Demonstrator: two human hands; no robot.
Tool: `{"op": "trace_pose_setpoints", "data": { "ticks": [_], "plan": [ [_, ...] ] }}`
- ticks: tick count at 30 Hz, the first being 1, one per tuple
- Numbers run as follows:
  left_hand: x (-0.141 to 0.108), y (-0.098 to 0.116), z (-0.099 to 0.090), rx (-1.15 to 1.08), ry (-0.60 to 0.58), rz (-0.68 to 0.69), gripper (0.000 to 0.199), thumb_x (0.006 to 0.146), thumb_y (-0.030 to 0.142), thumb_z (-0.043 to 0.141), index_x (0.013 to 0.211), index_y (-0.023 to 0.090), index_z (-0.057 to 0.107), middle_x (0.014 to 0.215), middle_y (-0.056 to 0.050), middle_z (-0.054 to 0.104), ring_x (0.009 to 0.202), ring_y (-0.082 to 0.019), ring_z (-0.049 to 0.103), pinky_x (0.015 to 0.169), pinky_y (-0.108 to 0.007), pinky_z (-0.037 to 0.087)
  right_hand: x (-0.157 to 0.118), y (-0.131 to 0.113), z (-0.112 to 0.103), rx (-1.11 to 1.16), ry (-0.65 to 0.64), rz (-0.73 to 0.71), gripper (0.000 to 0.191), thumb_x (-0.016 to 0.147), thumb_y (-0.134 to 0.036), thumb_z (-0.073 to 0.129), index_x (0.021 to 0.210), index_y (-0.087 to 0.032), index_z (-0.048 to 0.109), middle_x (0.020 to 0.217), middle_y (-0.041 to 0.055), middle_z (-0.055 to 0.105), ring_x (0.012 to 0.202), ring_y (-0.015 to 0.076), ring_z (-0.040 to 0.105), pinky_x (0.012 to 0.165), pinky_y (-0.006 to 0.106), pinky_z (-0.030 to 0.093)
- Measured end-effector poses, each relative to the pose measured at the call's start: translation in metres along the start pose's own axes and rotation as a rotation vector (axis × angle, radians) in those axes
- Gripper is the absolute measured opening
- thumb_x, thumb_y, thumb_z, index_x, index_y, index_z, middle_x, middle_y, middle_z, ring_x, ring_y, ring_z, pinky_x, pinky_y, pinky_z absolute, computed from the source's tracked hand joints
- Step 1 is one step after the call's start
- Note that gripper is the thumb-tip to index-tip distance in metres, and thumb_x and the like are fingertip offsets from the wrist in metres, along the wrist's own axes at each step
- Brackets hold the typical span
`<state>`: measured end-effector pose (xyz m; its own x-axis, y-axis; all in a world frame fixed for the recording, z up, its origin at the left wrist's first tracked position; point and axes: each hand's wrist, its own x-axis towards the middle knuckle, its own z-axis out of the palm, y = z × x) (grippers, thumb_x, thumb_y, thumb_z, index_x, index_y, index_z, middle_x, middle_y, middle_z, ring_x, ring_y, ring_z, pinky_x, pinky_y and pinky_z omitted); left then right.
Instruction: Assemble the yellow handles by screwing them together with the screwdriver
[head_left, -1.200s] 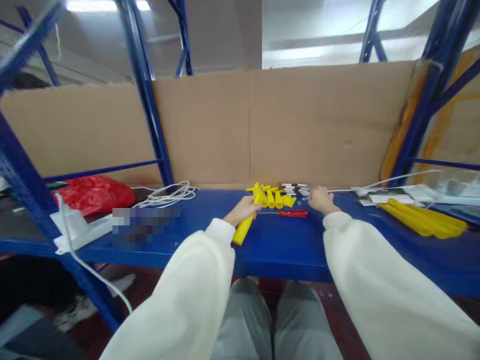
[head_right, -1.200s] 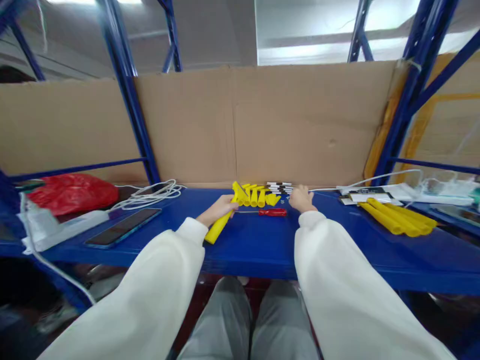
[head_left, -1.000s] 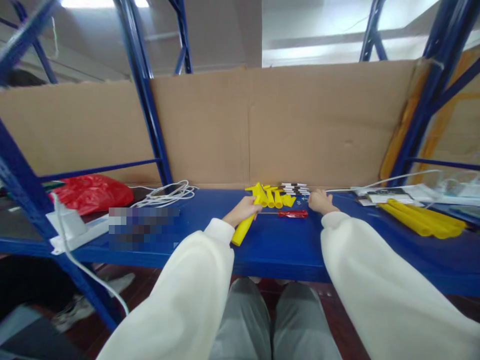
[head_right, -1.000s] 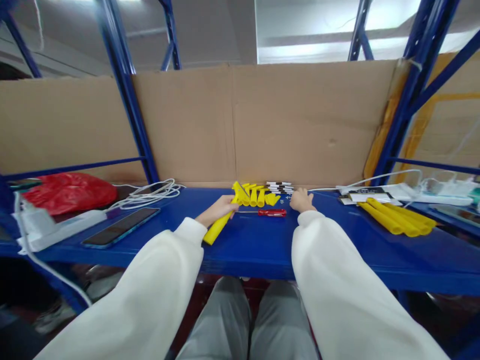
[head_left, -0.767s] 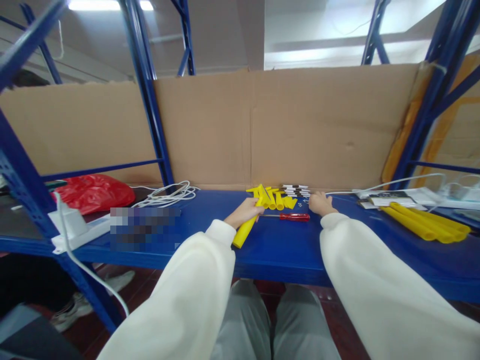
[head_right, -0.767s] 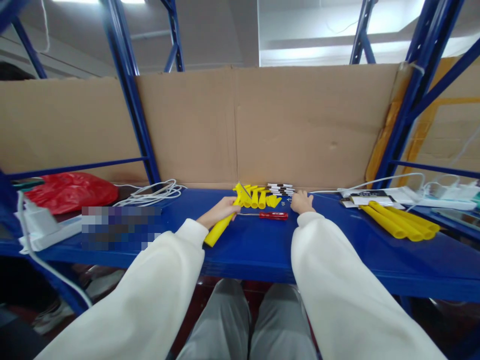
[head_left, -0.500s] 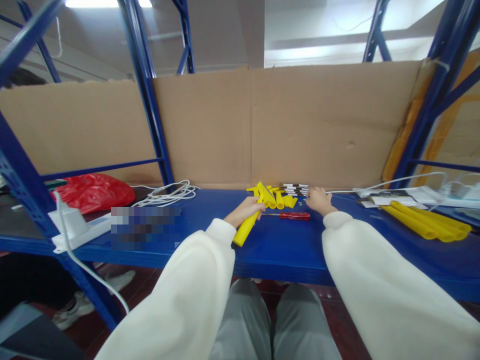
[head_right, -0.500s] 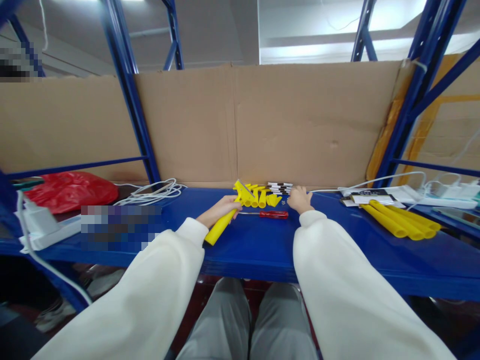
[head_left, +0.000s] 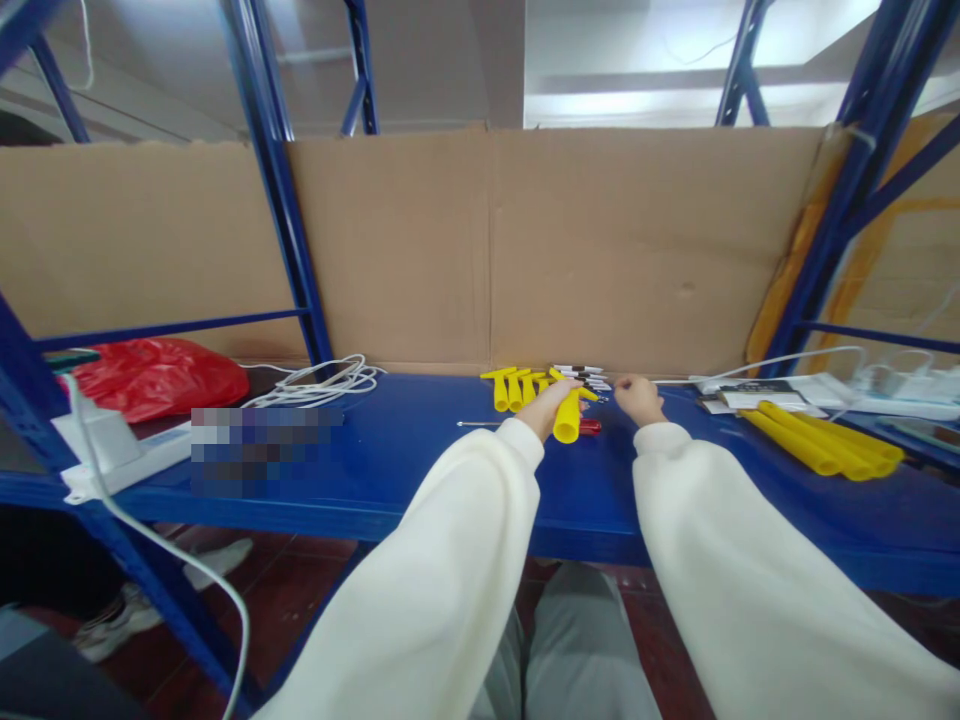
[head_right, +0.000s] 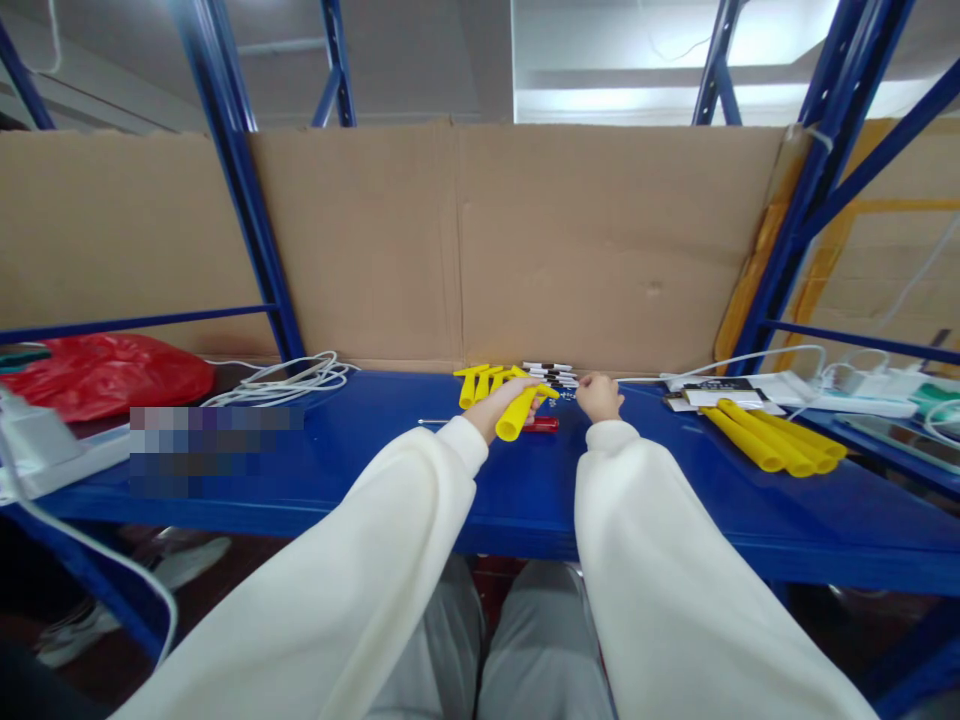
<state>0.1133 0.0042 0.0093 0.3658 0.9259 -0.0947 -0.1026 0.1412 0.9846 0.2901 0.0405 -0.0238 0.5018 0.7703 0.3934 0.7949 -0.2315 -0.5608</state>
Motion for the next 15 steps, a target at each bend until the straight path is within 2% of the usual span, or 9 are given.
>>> {"op": "trace_pose_setpoints", "data": {
  "ticks": [4, 9, 12, 15],
  "plan": [
    [0.003, -0.004, 0.012, -0.033, -0.01, -0.055, 0.024, 0.095, 0.029, 0.051, 0.075, 0.017, 0.059, 0.057, 0.0, 0.054, 0.048, -0.01, 0.048, 0.049, -0.02, 0.04, -0.001, 0.0, -0.001, -0.01, -0.028, 0.021, 0.032, 0.081, -0.015, 0.054, 0.102, -0.023, 0.077, 0.115, 0.0128, 0.071, 0.118, 0.0306, 0.06, 0.097, 0.048, 0.048],
    [0.008, -0.002, 0.016, -0.019, 0.021, -0.072, 0.02, 0.094, 0.026, 0.05, 0.086, 0.015, 0.064, 0.055, 0.0, 0.055, 0.049, -0.012, 0.05, 0.051, -0.02, 0.042, 0.001, 0.001, 0.001, -0.025, -0.038, 0.026, 0.032, 0.082, -0.016, 0.053, 0.103, -0.023, 0.077, 0.114, 0.0133, 0.072, 0.116, 0.0309, 0.062, 0.096, 0.049, 0.048],
    [0.01, 0.001, 0.014, -0.012, 0.035, -0.103, 0.02, 0.095, 0.026, 0.049, 0.087, 0.015, 0.064, 0.053, 0.001, 0.055, 0.045, -0.012, 0.048, 0.048, -0.021, 0.041, 0.002, 0.001, 0.002, -0.009, -0.069, -0.067, 0.031, 0.08, -0.016, 0.054, 0.098, -0.022, 0.078, 0.106, 0.0124, 0.075, 0.107, 0.0288, 0.067, 0.091, 0.041, 0.051],
    [0.01, 0.008, 0.003, -0.093, 0.027, -0.053, 0.018, 0.094, 0.026, 0.052, 0.085, 0.015, 0.062, 0.054, 0.001, 0.057, 0.048, -0.011, 0.051, 0.048, -0.02, 0.042, 0.003, 0.0, 0.001, -0.003, -0.232, -0.195, 0.024, 0.077, -0.013, 0.057, 0.083, -0.018, 0.08, 0.088, 0.0114, 0.077, 0.092, 0.0249, 0.072, 0.082, 0.029, 0.053]
  ]
}}
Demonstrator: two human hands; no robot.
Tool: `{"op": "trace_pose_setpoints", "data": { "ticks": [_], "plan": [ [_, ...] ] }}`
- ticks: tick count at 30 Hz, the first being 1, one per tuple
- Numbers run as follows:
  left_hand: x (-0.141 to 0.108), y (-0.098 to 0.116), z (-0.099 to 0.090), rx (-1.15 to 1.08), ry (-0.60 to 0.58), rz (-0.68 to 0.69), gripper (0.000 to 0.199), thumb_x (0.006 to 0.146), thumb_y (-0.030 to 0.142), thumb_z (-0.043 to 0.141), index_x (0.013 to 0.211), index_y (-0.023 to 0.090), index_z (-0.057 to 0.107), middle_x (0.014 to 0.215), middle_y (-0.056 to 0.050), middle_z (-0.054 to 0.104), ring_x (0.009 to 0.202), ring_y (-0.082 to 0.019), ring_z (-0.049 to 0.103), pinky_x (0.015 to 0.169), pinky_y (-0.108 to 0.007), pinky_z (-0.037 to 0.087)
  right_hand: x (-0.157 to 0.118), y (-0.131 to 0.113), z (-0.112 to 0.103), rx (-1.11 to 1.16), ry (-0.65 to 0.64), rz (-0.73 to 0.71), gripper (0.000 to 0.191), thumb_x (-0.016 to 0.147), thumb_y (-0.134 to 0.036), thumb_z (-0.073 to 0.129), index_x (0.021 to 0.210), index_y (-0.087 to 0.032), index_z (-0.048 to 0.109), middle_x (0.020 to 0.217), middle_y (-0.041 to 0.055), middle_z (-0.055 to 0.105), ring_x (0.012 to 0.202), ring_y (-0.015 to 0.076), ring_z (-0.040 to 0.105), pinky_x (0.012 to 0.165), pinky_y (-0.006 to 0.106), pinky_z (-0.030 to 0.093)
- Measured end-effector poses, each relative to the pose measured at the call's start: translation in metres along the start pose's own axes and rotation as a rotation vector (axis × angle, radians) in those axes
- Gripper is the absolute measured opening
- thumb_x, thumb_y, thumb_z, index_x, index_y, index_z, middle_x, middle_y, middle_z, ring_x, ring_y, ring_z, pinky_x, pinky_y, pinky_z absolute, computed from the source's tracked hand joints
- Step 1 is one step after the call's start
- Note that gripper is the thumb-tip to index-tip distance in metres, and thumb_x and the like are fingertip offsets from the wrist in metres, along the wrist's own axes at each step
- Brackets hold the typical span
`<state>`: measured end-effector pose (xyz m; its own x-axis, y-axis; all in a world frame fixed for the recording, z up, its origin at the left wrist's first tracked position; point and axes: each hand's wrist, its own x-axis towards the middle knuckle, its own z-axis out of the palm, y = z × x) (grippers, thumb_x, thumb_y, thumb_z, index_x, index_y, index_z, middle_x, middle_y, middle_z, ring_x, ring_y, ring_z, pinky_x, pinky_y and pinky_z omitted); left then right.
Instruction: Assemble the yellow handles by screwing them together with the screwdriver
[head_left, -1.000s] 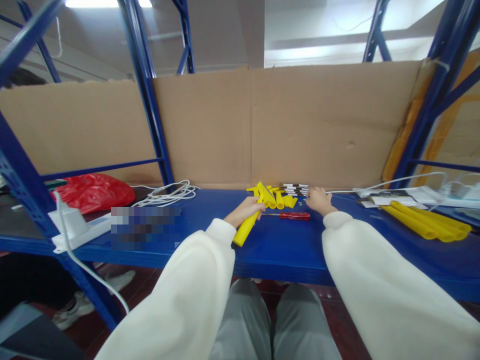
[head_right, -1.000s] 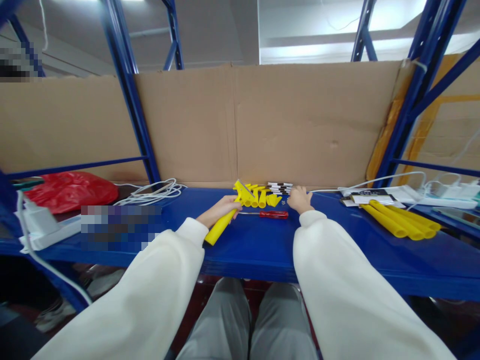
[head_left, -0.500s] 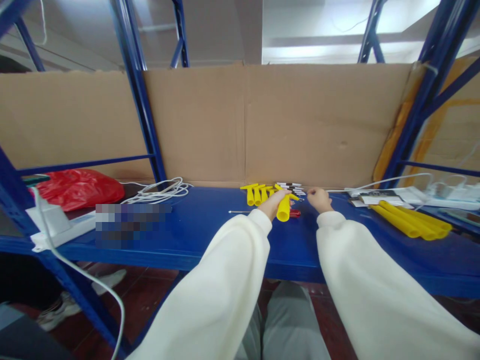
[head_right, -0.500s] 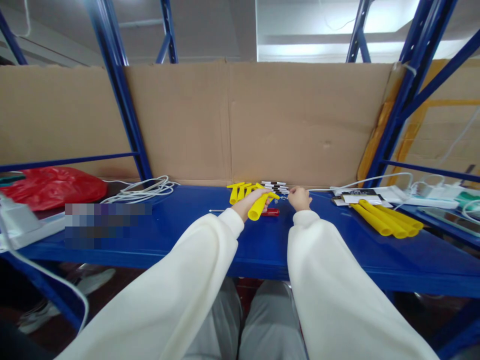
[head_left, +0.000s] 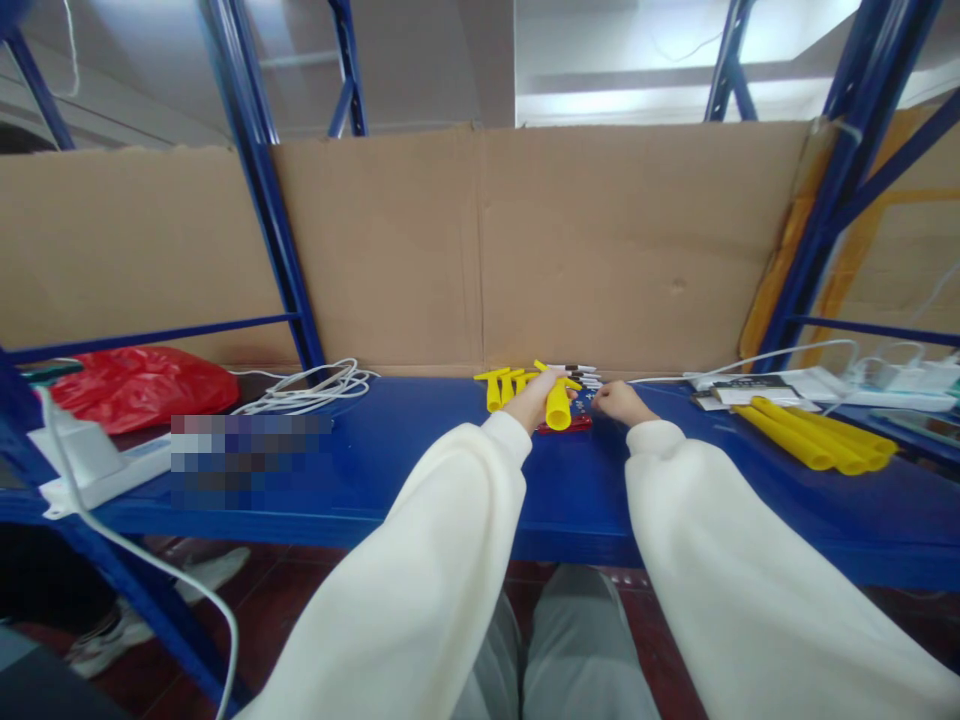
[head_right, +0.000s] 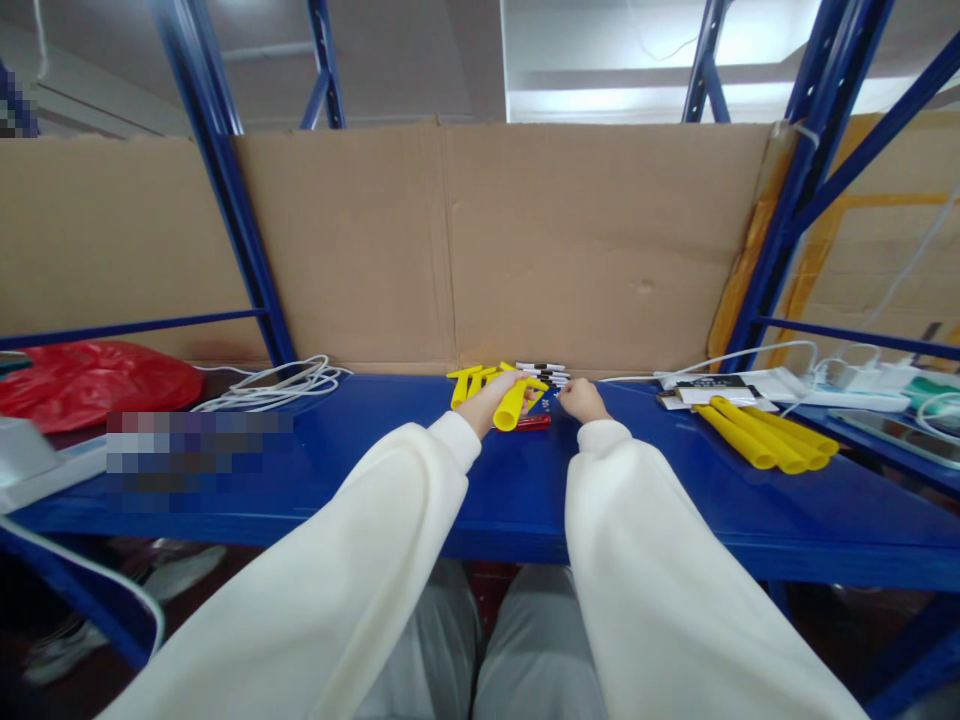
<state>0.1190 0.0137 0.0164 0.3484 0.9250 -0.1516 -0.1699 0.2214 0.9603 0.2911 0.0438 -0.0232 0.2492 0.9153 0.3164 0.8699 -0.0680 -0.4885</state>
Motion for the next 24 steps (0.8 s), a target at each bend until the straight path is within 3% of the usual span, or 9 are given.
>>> {"op": "trace_pose_setpoints", "data": {
  "ticks": [3, 8, 13, 16, 20, 24],
  "plan": [
    [-0.001, 0.012, -0.019, -0.029, 0.004, 0.035, 0.015, 0.093, 0.023, 0.051, 0.083, 0.015, 0.059, 0.053, 0.002, 0.056, 0.046, -0.01, 0.051, 0.049, -0.019, 0.044, 0.0, -0.003, 0.0, -0.01, -0.121, -0.053, 0.021, 0.074, -0.01, 0.058, 0.07, -0.016, 0.078, 0.073, 0.0085, 0.075, 0.08, 0.0221, 0.072, 0.075, 0.025, 0.053],
    [-0.003, 0.031, -0.065, 0.072, 0.129, 0.03, 0.004, 0.084, 0.018, 0.057, 0.081, 0.016, 0.056, 0.049, 0.003, 0.051, 0.037, -0.01, 0.045, 0.044, -0.021, 0.043, -0.002, -0.006, 0.001, -0.014, -0.157, -0.14, 0.025, 0.075, -0.009, 0.057, 0.064, -0.018, 0.077, 0.071, 0.005, 0.076, 0.079, 0.0192, 0.071, 0.076, 0.023, 0.053],
    [-0.008, 0.034, -0.105, 0.236, 0.334, 0.261, 0.006, 0.078, 0.013, 0.056, 0.075, 0.017, 0.054, 0.051, 0.002, 0.054, 0.041, -0.01, 0.047, 0.045, -0.02, 0.041, -0.002, -0.008, 0.004, -0.016, -0.18, -0.16, 0.029, 0.074, -0.005, 0.053, 0.069, -0.019, 0.078, 0.082, 0.0045, 0.078, 0.086, 0.0186, 0.071, 0.081, 0.024, 0.053],
    [-0.01, 0.028, -0.117, 0.356, 0.374, 0.382, 0.006, 0.078, 0.012, 0.053, 0.075, 0.017, 0.055, 0.055, 0.003, 0.055, 0.046, -0.01, 0.049, 0.049, -0.02, 0.041, 0.0, -0.008, 0.008, -0.038, -0.17, -0.145, 0.029, 0.074, -0.005, 0.054, 0.073, -0.019, 0.079, 0.085, 0.0037, 0.078, 0.087, 0.0186, 0.071, 0.083, 0.024, 0.052],
    [-0.012, 0.02, -0.126, 0.669, 0.419, 0.537, 0.009, 0.078, 0.016, 0.056, 0.083, 0.016, 0.064, 0.076, -0.003, 0.069, 0.073, -0.018, 0.065, 0.068, -0.024, 0.05, 0.0, -0.006, 0.01, -0.031, -0.171, -0.156, 0.029, 0.073, -0.007, 0.054, 0.075, -0.02, 0.08, 0.083, 0.0029, 0.078, 0.086, 0.0182, 0.071, 0.084, 0.025, 0.052],
    [-0.021, 0.014, -0.131, 1.061, 0.422, 0.691, 0.037, 0.08, 0.017, 0.061, 0.116, 0.021, 0.068, 0.115, -0.008, 0.072, 0.115, -0.026, 0.063, 0.095, -0.031, 0.048, -0.002, -0.008, 0.009, -0.007, -0.167, -0.158, 0.031, 0.073, -0.006, 0.052, 0.076, -0.02, 0.079, 0.085, 0.0034, 0.078, 0.088, 0.0182, 0.071, 0.085, 0.025, 0.052]
  ]
}}
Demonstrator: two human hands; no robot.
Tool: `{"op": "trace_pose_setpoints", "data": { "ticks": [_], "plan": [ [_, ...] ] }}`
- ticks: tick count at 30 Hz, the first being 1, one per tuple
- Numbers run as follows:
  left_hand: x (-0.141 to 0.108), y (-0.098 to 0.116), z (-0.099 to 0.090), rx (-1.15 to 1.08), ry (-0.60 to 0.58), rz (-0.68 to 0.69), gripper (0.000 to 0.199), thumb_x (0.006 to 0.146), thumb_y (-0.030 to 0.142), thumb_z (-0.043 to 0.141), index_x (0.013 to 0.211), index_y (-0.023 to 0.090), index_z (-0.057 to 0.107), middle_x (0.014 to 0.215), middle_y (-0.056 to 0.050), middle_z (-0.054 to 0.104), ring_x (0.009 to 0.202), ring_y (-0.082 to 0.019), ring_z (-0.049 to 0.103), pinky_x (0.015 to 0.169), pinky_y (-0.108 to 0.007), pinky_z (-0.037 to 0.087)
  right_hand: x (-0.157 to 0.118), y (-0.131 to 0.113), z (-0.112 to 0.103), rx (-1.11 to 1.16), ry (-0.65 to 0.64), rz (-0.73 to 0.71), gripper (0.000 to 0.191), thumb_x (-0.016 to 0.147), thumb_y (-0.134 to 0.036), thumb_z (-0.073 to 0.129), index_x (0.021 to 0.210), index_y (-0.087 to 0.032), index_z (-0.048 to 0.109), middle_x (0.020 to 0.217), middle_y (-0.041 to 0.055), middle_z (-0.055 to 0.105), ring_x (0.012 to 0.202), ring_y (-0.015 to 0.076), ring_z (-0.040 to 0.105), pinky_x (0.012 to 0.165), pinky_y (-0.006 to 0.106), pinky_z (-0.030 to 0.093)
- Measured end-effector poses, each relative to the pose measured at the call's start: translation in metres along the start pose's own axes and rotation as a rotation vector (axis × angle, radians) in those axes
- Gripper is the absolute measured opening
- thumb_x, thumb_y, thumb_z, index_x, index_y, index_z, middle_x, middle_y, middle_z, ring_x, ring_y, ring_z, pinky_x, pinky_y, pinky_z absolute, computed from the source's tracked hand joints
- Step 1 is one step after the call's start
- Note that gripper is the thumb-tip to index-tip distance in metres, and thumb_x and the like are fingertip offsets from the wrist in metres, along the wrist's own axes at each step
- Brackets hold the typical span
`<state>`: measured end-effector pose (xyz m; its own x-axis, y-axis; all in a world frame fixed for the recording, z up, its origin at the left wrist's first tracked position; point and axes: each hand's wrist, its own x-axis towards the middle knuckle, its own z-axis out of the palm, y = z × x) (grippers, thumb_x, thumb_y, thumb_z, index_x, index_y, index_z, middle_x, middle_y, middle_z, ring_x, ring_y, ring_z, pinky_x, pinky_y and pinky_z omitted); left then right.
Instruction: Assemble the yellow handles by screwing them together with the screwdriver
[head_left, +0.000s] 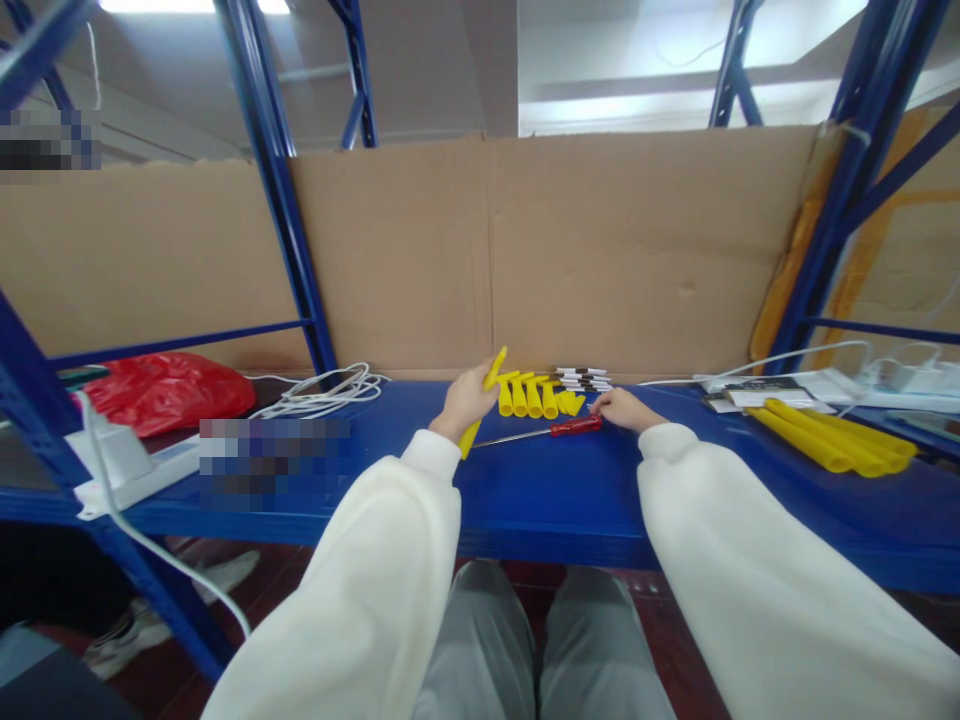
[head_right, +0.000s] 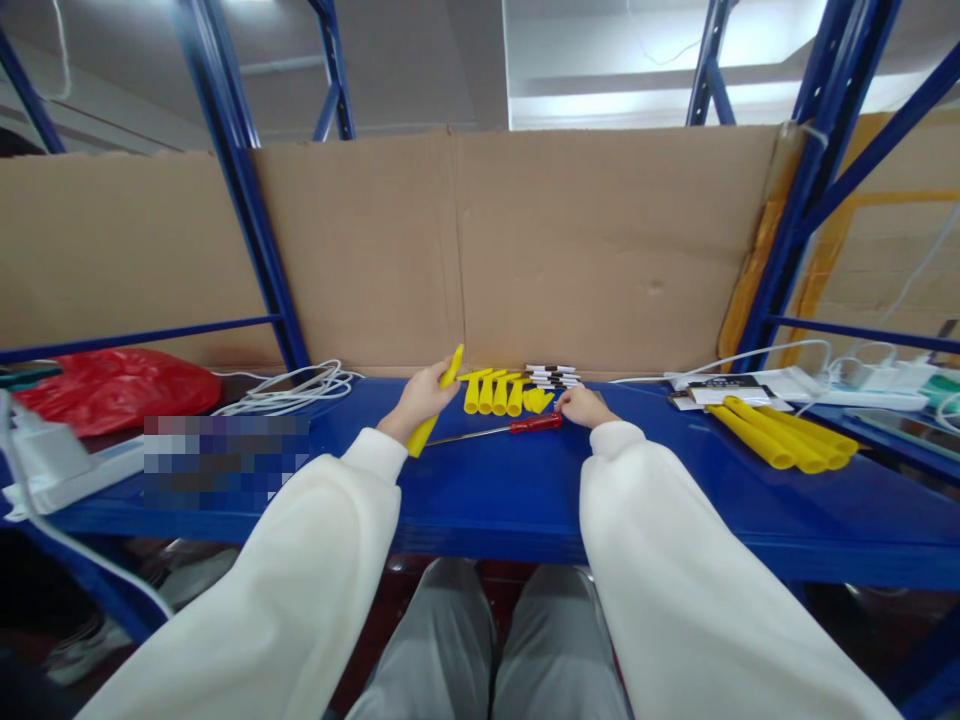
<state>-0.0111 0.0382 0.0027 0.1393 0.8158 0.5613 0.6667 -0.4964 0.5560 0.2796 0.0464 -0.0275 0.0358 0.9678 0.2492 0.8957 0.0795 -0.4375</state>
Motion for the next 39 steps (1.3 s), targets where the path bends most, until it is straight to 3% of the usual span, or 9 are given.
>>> {"op": "trace_pose_setpoints", "data": {
  "ticks": [3, 6, 14, 19, 22, 25, 28, 32, 39],
  "plan": [
    [-0.009, 0.002, -0.001, 0.147, -0.122, 0.116, 0.053, 0.08, 0.012, 0.061, 0.129, 0.03, 0.065, 0.129, -0.005, 0.068, 0.125, -0.025, 0.058, 0.104, -0.031, 0.043, -0.001, -0.004, -0.001, 0.006, 0.021, -0.018, 0.031, 0.073, -0.006, 0.052, 0.078, -0.02, 0.079, 0.084, 0.003, 0.078, 0.084, 0.0173, 0.071, 0.082, 0.024, 0.053],
    [-0.016, 0.004, 0.002, 0.239, -0.235, 0.176, 0.056, 0.08, 0.006, 0.056, 0.129, 0.031, 0.067, 0.124, -0.007, 0.069, 0.119, -0.025, 0.061, 0.105, -0.032, 0.043, -0.002, -0.008, -0.001, 0.005, 0.05, -0.073, 0.029, 0.074, -0.006, 0.053, 0.079, -0.018, 0.079, 0.08, 0.0037, 0.077, 0.081, 0.0176, 0.07, 0.08, 0.025, 0.053],
    [-0.024, 0.007, 0.005, 0.405, -0.295, 0.238, 0.05, 0.089, 0.009, 0.049, 0.132, 0.028, 0.066, 0.111, -0.012, 0.067, 0.108, -0.027, 0.065, 0.098, -0.035, 0.047, -0.014, -0.023, -0.002, 0.011, 0.057, -0.155, 0.03, 0.075, -0.005, 0.052, 0.08, -0.019, 0.079, 0.083, 0.0038, 0.078, 0.084, 0.0203, 0.072, 0.085, 0.03, 0.054],
    [-0.023, 0.01, 0.006, 0.368, -0.229, 0.215, 0.054, 0.091, 0.011, 0.05, 0.14, 0.03, 0.057, 0.12, -0.01, 0.064, 0.113, -0.024, 0.063, 0.098, -0.031, 0.048, -0.024, -0.037, -0.004, 0.023, 0.017, -0.18, 0.028, 0.078, -0.008, 0.055, 0.083, -0.02, 0.079, 0.085, 0.0033, 0.078, 0.082, 0.0217, 0.072, 0.085, 0.033, 0.055],
    [-0.021, 0.008, 0.003, 0.306, -0.048, 0.192, 0.054, 0.092, 0.012, 0.047, 0.143, 0.029, 0.051, 0.132, -0.009, 0.057, 0.116, -0.023, 0.062, 0.097, -0.032, 0.05, -0.026, -0.043, -0.002, 0.059, 0.018, -0.238, 0.026, 0.081, -0.011, 0.055, 0.086, -0.02, 0.079, 0.092, 0.0037, 0.078, 0.086, 0.0217, 0.072, 0.087, 0.034, 0.055],
    [-0.018, 0.003, -0.003, 0.236, 0.196, 0.072, 0.048, 0.093, 0.013, 0.047, 0.14, 0.023, 0.051, 0.135, -0.012, 0.053, 0.118, -0.025, 0.06, 0.095, -0.034, 0.052, -0.027, -0.044, 0.001, 0.082, -0.013, -0.321, 0.021, 0.084, -0.018, 0.056, 0.084, -0.019, 0.078, 0.091, 0.0043, 0.078, 0.085, 0.0216, 0.072, 0.086, 0.034, 0.055],
    [-0.016, -0.002, -0.01, 0.197, 0.312, -0.066, 0.044, 0.091, 0.013, 0.05, 0.134, 0.022, 0.051, 0.132, -0.013, 0.055, 0.119, -0.026, 0.059, 0.093, -0.036, 0.053, -0.027, -0.042, 0.003, 0.071, -0.041, -0.363, 0.021, 0.085, -0.023, 0.057, 0.08, -0.018, 0.076, 0.087, 0.005, 0.078, 0.082, 0.0215, 0.071, 0.084, 0.033, 0.055],
    [-0.016, -0.008, -0.012, 0.182, 0.301, -0.14, 0.046, 0.088, 0.008, 0.051, 0.13, 0.026, 0.052, 0.127, -0.011, 0.057, 0.117, -0.027, 0.061, 0.092, -0.038, 0.053, -0.029, -0.041, 0.002, 0.057, -0.091, -0.378, 0.02, 0.085, -0.03, 0.061, 0.082, -0.018, 0.077, 0.088, 0.0057, 0.078, 0.081, 0.0212, 0.07, 0.08, 0.032, 0.055],
    [-0.018, -0.008, -0.008, 0.221, 0.187, -0.145, 0.048, 0.086, 0.005, 0.052, 0.128, 0.027, 0.056, 0.124, -0.01, 0.057, 0.112, -0.027, 0.065, 0.089, -0.038, 0.053, -0.031, -0.042, 0.0, 0.045, -0.186, -0.36, 0.022, 0.086, -0.033, 0.062, 0.087, -0.017, 0.077, 0.093, 0.0081, 0.077, 0.084, 0.0223, 0.07, 0.08, 0.032, 0.053]
  ]
}}
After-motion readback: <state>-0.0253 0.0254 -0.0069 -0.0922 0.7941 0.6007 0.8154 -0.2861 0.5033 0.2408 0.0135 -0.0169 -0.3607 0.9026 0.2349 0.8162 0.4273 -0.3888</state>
